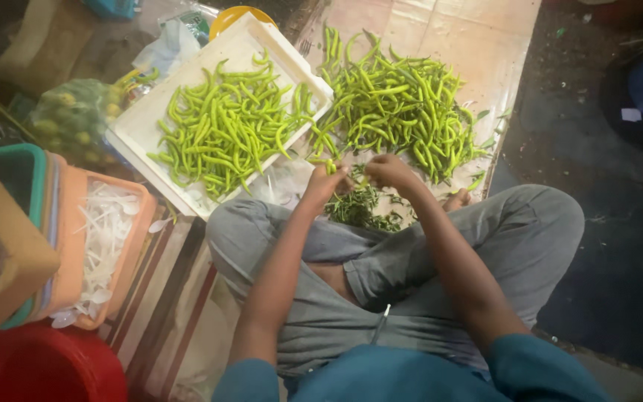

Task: The person sits on the floor and trims the stems off green chili peppers by hand. They pick peppers from a pile on a cardboard sheet, remove the stems, and place the trimmed peppers into a white styrofoam tray.

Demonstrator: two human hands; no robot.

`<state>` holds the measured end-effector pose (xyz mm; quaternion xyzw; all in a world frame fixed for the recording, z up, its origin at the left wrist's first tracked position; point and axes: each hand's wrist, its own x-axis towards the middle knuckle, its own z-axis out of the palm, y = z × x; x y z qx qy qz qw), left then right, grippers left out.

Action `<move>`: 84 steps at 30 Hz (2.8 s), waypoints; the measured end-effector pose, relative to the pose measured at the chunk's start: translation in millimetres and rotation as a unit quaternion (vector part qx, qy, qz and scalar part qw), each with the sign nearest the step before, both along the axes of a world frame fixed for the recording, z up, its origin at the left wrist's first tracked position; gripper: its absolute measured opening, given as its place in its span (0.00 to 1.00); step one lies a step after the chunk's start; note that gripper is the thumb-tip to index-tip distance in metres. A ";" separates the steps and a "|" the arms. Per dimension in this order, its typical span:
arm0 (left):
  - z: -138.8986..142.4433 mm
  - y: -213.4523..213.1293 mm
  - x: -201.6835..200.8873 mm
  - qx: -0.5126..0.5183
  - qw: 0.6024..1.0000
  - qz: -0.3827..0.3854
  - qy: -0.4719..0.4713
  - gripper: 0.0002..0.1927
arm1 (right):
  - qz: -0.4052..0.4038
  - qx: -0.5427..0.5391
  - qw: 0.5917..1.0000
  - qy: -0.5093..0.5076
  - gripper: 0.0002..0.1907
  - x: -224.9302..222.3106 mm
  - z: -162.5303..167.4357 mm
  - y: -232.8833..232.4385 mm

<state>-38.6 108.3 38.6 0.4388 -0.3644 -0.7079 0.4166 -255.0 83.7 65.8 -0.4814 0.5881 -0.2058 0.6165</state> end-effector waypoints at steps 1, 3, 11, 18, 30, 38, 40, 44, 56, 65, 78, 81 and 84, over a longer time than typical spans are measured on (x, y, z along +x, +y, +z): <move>4.0 3.0 -0.2 0.016 0.999 -0.020 0.024 0.08 | 0.000 -0.009 0.997 -0.071 0.14 5.7 0.1 3.2; 9.0 7.6 -0.3 0.012 0.999 -0.053 0.009 0.10 | -0.007 -0.025 0.986 -0.163 0.12 11.7 4.0 10.9; 5.7 13.5 -3.0 -0.029 0.973 -0.215 -0.084 0.13 | 0.109 -0.127 0.978 -0.126 0.14 1.5 31.0 22.7; 29.0 27.0 -8.1 -0.113 0.960 -0.121 -0.226 0.23 | 0.168 -0.078 0.980 0.072 0.13 5.0 30.2 28.7; 12.1 27.7 1.5 -0.244 0.840 -0.163 -0.456 0.10 | 0.110 -0.330 0.907 0.239 0.14 26.2 3.8 41.4; 42.8 -22.9 74.8 -0.178 0.760 0.103 -0.617 0.17 | 0.090 -0.266 0.878 0.389 0.22 6.9 8.2 24.4; 62.4 -27.3 107.0 -0.233 0.702 0.210 -0.640 0.42 | 0.112 -0.276 0.889 0.346 0.30 8.0 6.6 22.9; 86.4 -19.1 117.1 -0.191 0.686 0.251 -0.655 0.63 | 0.156 -0.376 0.874 0.266 0.36 30.1 -2.7 21.3; 74.4 19.8 40.0 -0.390 0.689 0.150 -0.592 0.47 | 0.080 -0.261 0.947 0.169 0.20 49.8 8.1 -8.4; 55.3 22.2 25.0 -0.407 0.747 0.046 -0.524 0.28 | 0.141 -0.367 0.912 0.115 0.11 33.1 24.8 15.3; 36.4 17.7 -18.0 -0.142 0.960 -0.176 -0.163 0.15 | 0.206 -0.368 0.886 0.193 0.10 -2.7 113.5 21.3; 44.2 24.6 -18.8 -0.216 0.914 -0.159 -0.306 0.13 | 0.228 -0.361 0.867 0.258 0.10 -6.6 105.3 32.9; 45.0 31.3 -18.3 -0.332 0.838 -0.131 -0.413 0.11 | 0.211 -0.340 0.869 0.290 0.11 -4.3 86.7 43.7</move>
